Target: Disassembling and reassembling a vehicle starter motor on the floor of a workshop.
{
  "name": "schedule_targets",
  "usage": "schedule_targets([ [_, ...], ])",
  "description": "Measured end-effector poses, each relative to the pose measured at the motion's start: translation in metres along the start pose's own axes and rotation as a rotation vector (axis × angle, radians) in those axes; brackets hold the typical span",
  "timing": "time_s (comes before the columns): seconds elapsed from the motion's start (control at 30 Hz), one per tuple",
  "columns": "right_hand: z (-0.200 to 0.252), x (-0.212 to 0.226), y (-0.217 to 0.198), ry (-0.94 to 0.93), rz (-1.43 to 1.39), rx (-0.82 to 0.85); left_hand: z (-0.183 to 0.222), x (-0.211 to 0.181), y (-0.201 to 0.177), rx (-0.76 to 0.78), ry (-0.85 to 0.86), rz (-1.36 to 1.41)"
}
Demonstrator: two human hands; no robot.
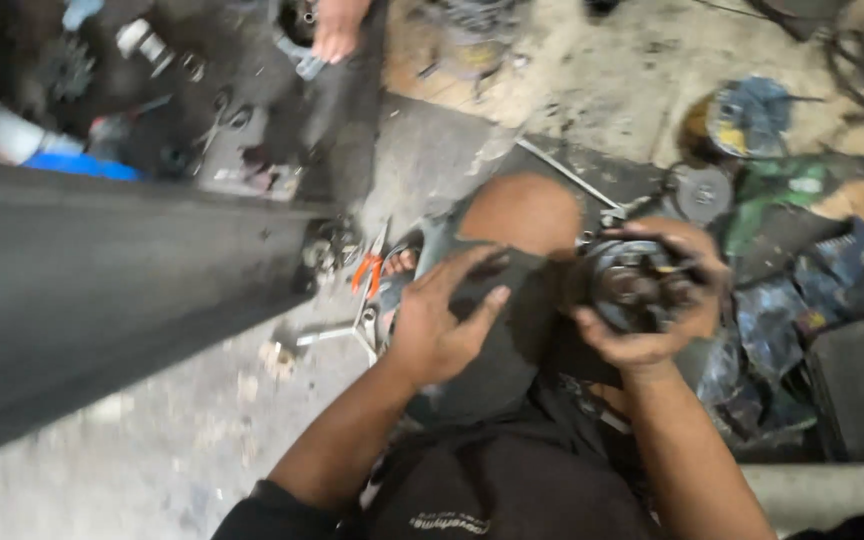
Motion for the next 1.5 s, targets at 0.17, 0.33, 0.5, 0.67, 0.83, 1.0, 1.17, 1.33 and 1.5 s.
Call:
schedule_targets([
  [0.17, 0.014, -0.002, 0.004, 0.083, 0.170, 0.006, 0.006, 0.098, -0.061, -0.228, -0.330, -0.096],
  [0.33, 0.007, -0.006, 0.009, 0.097, 0.417, 0.135, 0.032, 0.131, -0.095, -0.406, -0.496, -0.037],
  [0.5, -0.014, -0.008, 0.060, 0.050, 0.506, 0.474, 0.000, 0.041, -0.042, 0.083, -0.118, 0.403],
  [0.67, -0.004, 0.013, 0.095, 0.037, 0.722, 0.645, -0.031, 0.023, -0.023, 0.288, 0.009, 0.133],
  [0.83, -0.008, 0.020, 0.088, 0.073, 0.848, 0.744, -0.027, 0.029, -0.030, 0.473, -0.045, 0.206],
  [1.0, -0.003, 0.014, 0.076, 0.090, 0.942, 0.867, -0.028, 0.020, -0.038, 0.384, -0.025, 0.142],
  [1.17, -0.007, 0.005, 0.059, 0.074, 0.737, 0.737, -0.027, 0.035, -0.026, 0.350, -0.165, 0.320],
  [1.33, -0.007, 0.003, 0.047, 0.040, 0.509, 0.692, -0.030, 0.032, -0.010, 0.405, -0.260, 0.543],
  [1.5, -0.003, -0.010, 0.035, 0.098, 0.452, 0.597, -0.033, 0.005, -0.013, 0.302, -0.224, 0.283],
])
Point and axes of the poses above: each hand's wrist, its own z-axis away from the middle knuckle, its own y-axis out of the palm, x = y × z, the point moved 7 cm from there along -z, towards the middle knuckle, and after that the axes turned 8 degrees about -z, right-handed, at the moved point
